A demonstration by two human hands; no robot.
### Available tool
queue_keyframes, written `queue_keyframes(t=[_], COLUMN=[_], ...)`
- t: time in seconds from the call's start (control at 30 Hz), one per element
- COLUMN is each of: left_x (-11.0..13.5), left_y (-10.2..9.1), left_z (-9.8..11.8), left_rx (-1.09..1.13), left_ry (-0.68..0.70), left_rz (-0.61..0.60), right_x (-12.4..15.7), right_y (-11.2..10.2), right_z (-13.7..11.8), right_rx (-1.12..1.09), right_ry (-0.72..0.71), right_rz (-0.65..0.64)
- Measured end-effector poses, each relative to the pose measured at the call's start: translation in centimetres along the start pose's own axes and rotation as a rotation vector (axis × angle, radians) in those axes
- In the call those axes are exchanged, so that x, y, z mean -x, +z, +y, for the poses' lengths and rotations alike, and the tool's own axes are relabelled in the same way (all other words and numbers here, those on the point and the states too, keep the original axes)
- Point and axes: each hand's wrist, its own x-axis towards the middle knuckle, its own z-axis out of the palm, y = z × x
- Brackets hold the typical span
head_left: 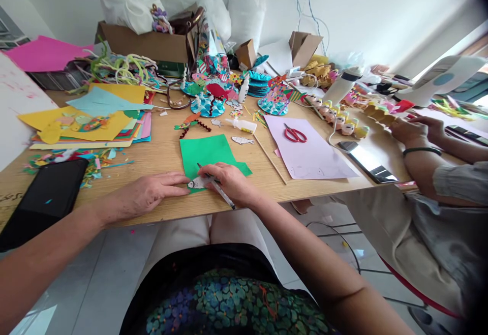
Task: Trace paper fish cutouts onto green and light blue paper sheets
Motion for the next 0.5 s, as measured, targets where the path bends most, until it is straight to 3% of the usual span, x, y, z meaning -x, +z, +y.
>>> queue_keyframes(t=[0.5], left_x=[0.13], left_y=[-0.14], left_z=[0.06], left_rx=[-0.016], left_ry=[-0.011], left_rz=[-0.018], right_x=[0.15], right_y=[-0.61], right_z=[-0.46], right_rx=[-0.038], right_ry=[0.028], right_rz=[-0.029])
